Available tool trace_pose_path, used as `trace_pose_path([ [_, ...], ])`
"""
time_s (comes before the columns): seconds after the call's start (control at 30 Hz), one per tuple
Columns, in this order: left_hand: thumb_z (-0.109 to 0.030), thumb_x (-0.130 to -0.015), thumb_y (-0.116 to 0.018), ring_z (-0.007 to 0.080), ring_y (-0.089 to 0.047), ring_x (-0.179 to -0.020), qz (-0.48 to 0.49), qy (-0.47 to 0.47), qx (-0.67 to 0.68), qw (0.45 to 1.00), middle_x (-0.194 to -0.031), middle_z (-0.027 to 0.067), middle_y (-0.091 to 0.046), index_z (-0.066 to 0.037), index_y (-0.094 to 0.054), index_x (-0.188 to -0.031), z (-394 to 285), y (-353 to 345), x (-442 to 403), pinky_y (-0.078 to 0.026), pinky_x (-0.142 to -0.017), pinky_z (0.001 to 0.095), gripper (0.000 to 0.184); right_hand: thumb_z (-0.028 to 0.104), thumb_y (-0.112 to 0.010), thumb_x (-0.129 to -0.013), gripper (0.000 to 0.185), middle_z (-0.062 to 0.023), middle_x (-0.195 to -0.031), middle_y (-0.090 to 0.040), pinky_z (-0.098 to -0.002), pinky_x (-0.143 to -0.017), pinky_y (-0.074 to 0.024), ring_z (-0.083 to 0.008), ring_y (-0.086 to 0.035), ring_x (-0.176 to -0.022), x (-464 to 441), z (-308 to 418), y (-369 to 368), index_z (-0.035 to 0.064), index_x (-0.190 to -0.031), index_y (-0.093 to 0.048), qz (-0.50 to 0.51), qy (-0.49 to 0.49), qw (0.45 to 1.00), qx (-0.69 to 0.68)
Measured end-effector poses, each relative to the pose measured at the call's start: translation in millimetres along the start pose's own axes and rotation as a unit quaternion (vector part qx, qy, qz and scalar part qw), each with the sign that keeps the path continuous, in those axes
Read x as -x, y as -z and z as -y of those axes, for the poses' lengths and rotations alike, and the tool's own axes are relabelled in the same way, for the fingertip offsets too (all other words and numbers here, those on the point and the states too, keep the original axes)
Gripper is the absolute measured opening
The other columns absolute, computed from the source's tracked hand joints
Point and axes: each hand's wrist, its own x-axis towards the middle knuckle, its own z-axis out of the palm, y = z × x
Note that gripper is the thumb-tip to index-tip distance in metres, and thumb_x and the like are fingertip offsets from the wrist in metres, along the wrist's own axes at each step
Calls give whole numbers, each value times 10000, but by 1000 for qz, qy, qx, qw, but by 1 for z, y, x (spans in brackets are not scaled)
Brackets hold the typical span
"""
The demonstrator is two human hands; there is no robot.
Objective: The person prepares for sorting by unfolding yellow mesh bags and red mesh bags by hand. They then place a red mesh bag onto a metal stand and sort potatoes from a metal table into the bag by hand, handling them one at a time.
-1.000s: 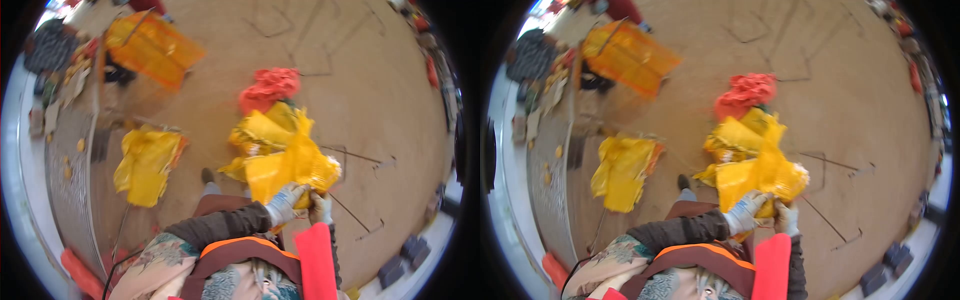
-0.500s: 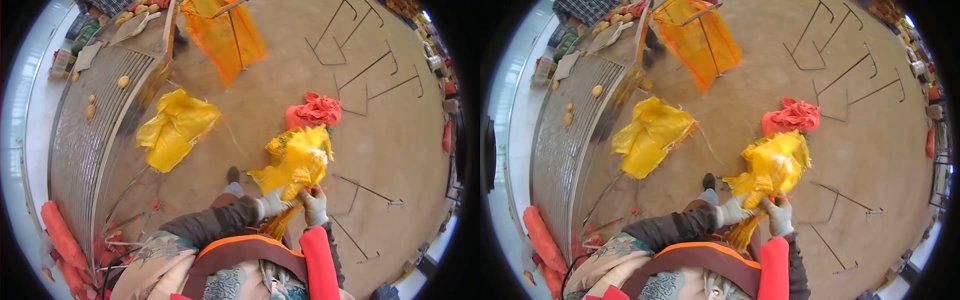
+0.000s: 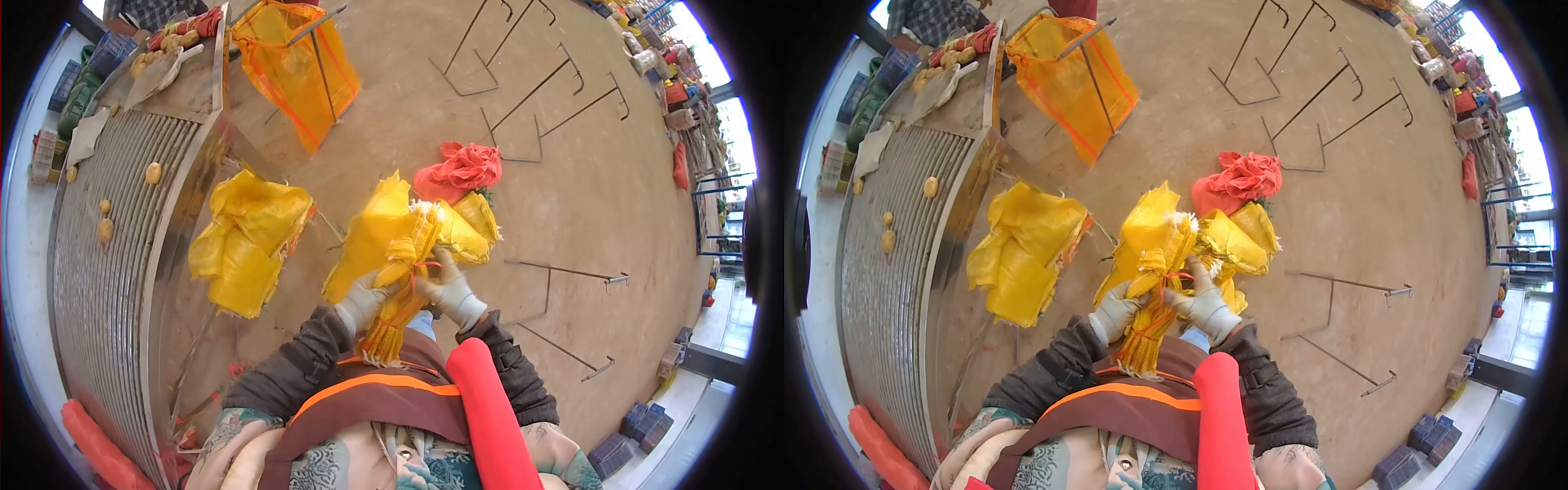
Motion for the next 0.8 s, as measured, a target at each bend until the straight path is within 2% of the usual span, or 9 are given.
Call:
trace_pose_path([
  [0.1,-181,-878,-604,137,-566,-972,-27,-15,10,999,-1096,46,-589,-26,-485,-1232,2,3,-3,-479,-829,270,405,240,-714,-767,802,-152,-1222,-505,-300,-940,-397,-220,-497,-1118,6,-10,-28,-45,-1360,-255,-16,-81,996,34],
  [0.17,-137,-889,-582,140,-567,-969,-77,-53,-43,995,-1087,60,-592,-9,-493,-1211,5,2,-4,-481,-835,273,358,197,-704,-762,744,-160,-1208,-519,-295,-903,-421,-212,-520,-1080,4,-6,-33,-36,-1343,-301,-22,-82,994,-62],
  [0.27,-125,-881,-591,145,-570,-967,-100,-21,-28,994,-1092,76,-589,-2,-477,-1213,4,8,-6,-480,-841,274,372,134,-661,-752,495,-138,-996,-630,-280,-769,-470,-178,-592,-907,1,-4,-27,-10,-1199,-505,-19,-150,987,-48],
  [0.37,-153,-856,-632,151,-561,-991,-84,5,-45,995,-1096,81,-586,4,-457,-1223,-7,0,-1,-473,-857,281,436,118,-639,-755,447,-146,-938,-645,-281,-757,-469,-195,-608,-868,-3,-31,-28,-16,-1167,-529,-68,-92,993,43],
  [0.5,-183,-813,-689,160,-551,-1018,10,-31,-99,994,-1113,86,-578,-2,-417,-1253,-16,-13,6,-458,-885,294,548,118,-637,-752,443,-179,-944,-640,-304,-762,-473,-243,-618,-868,10,14,-36,-21,-1158,-526,-105,-140,981,86],
  [0.57,-177,-799,-694,181,-551,-1031,13,1,-132,991,-1115,123,-583,-15,-489,-1196,-14,-12,3,-451,-869,295,476,117,-629,-764,414,-191,-955,-638,-319,-772,-475,-268,-623,-879,9,-13,-36,-24,-1140,-529,-119,-75,987,75],
  [0.7,-245,-777,-703,224,-558,-1046,19,14,-178,984,-1118,145,-583,-14,-464,-1209,20,10,-24,-445,-874,305,545,110,-620,-776,404,-201,-962,-636,-318,-779,-476,-273,-624,-898,10,-12,-28,-28,-1143,-522,-118,-29,990,75],
  [0.77,-341,-741,-709,266,-562,-1053,-30,25,-319,947,-1111,165,-585,-18,-457,-1213,36,14,-34,-443,-874,320,626,8,-578,-770,397,-99,-996,-624,-261,-746,-464,-151,-582,-883,17,14,-26,-2,-1160,-504,-79,-79,987,116],
  [0.8,-341,-741,-709,266,-562,-1053,-28,25,-320,947,-1111,165,-585,-18,-457,-1213,39,14,-38,-443,-874,320,626,8,-578,-770,397,-99,-996,-624,-261,-746,-464,-151,-582,-883,14,6,-25,-2,-1160,-504,-81,-79,987,116],
])
